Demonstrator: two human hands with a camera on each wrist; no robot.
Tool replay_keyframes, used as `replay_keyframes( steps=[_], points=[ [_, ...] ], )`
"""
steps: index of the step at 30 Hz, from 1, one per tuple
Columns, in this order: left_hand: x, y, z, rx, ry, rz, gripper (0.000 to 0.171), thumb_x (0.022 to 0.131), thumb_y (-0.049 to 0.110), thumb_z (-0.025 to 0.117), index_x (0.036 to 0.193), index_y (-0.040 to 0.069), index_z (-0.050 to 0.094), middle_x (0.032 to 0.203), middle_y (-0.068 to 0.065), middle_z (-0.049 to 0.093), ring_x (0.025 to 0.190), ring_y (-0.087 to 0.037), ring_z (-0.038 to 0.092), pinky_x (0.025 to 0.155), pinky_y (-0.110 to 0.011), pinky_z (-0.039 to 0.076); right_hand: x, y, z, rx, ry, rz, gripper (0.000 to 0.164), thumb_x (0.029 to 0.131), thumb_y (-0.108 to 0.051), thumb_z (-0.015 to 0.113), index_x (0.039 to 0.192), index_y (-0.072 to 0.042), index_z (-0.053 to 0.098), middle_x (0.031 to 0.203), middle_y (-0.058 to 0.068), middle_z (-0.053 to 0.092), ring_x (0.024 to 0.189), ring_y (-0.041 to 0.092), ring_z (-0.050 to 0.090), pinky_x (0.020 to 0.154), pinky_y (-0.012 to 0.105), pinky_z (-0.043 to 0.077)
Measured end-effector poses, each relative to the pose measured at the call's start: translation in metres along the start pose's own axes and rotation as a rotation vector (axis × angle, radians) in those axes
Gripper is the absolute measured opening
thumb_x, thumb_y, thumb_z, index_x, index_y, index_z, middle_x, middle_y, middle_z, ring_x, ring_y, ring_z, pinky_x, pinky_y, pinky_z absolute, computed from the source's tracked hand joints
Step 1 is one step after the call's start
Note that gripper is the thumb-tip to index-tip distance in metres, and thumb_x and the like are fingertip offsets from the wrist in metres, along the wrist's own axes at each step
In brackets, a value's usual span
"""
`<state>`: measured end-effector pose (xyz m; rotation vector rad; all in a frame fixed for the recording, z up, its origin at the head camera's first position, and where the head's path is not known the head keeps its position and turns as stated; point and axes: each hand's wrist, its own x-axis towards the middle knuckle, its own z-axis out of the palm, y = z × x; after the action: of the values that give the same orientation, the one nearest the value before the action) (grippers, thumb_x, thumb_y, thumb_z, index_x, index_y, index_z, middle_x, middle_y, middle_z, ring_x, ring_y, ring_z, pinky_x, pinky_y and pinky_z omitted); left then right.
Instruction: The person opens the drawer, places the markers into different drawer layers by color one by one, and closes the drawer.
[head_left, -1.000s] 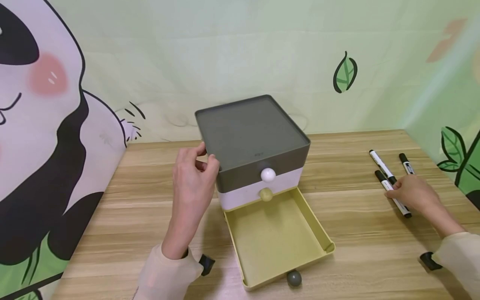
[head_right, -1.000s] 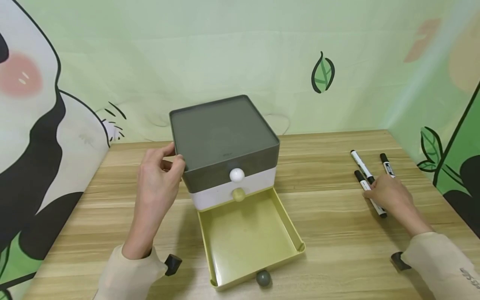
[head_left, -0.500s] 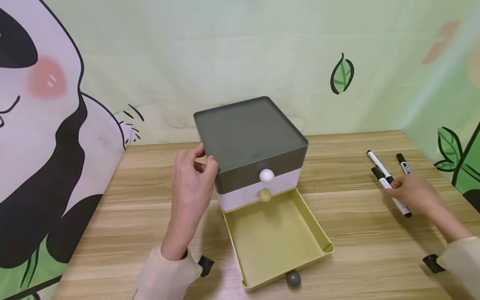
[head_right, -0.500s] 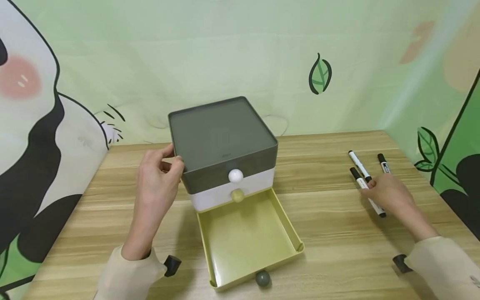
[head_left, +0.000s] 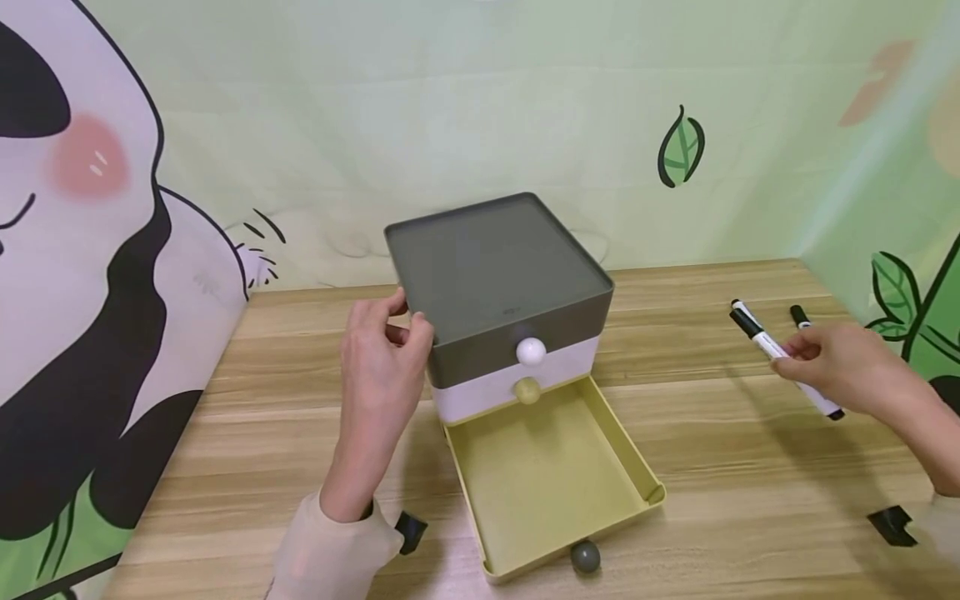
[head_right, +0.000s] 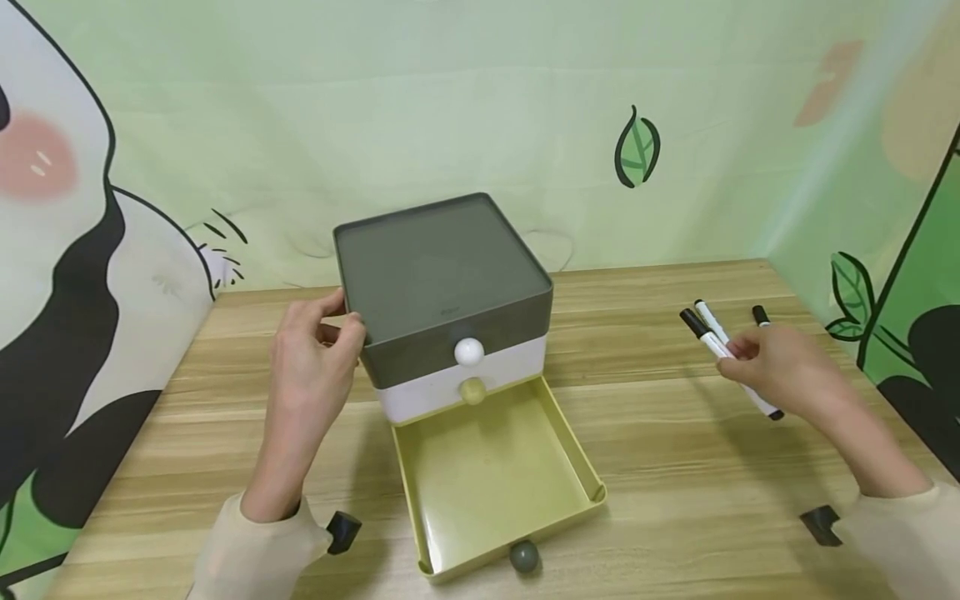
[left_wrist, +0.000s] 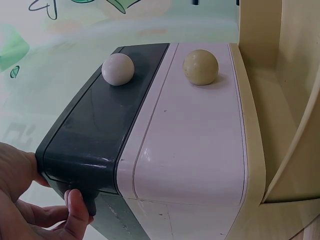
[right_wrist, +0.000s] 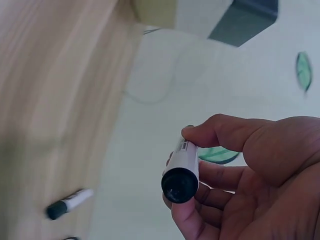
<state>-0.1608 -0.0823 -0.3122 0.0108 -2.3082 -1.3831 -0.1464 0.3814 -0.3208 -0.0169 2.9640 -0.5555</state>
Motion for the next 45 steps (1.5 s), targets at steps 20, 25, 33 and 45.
replay_keyframes(
  steps=[20, 25, 33, 45],
  points=[
    [-0.001, 0.000, -0.001, -0.002, -0.023, -0.013, 0.045, 0.092, 0.014, 0.060, 0.132, -0.005, 0.067, 0.117, -0.013, 0.064, 0.081, -0.022, 0.064, 0.071, -0.033, 0.052, -0.042, -0.090, -0.021, -0.051, 0.148, -0.227, 0.013, 0.092, -0.017, 0.075, 0.102, -0.009, 0.076, 0.080, -0.008, 0.066, 0.070, 0.011, 0.054, 0.056, 0.027, 0.042],
    [0.000, 0.000, -0.002, -0.002, -0.028, -0.015, 0.045, 0.093, 0.014, 0.059, 0.133, -0.005, 0.066, 0.118, -0.013, 0.063, 0.081, -0.022, 0.064, 0.071, -0.032, 0.052, -0.048, -0.115, -0.021, -0.069, 0.123, -0.276, 0.011, 0.090, -0.019, 0.078, 0.101, -0.017, 0.078, 0.077, -0.012, 0.062, 0.069, 0.009, 0.053, 0.058, 0.026, 0.042],
    [0.000, 0.000, -0.002, -0.002, -0.020, -0.014, 0.046, 0.092, 0.014, 0.059, 0.133, -0.005, 0.066, 0.118, -0.013, 0.064, 0.081, -0.022, 0.065, 0.071, -0.030, 0.052, -0.049, -0.147, -0.008, -0.056, 0.083, -0.404, 0.009, 0.090, -0.018, 0.079, 0.098, -0.019, 0.077, 0.073, -0.015, 0.058, 0.065, 0.006, 0.049, 0.055, 0.025, 0.040],
    [0.000, 0.000, 0.000, -0.005, -0.012, -0.003, 0.044, 0.092, 0.013, 0.058, 0.132, -0.005, 0.067, 0.116, -0.014, 0.064, 0.081, -0.023, 0.065, 0.072, -0.032, 0.052, -0.036, -0.166, 0.033, -0.023, -0.047, -0.502, 0.007, 0.086, -0.014, 0.077, 0.088, -0.020, 0.075, 0.070, -0.015, 0.054, 0.061, 0.003, 0.045, 0.052, 0.025, 0.039]
  ],
)
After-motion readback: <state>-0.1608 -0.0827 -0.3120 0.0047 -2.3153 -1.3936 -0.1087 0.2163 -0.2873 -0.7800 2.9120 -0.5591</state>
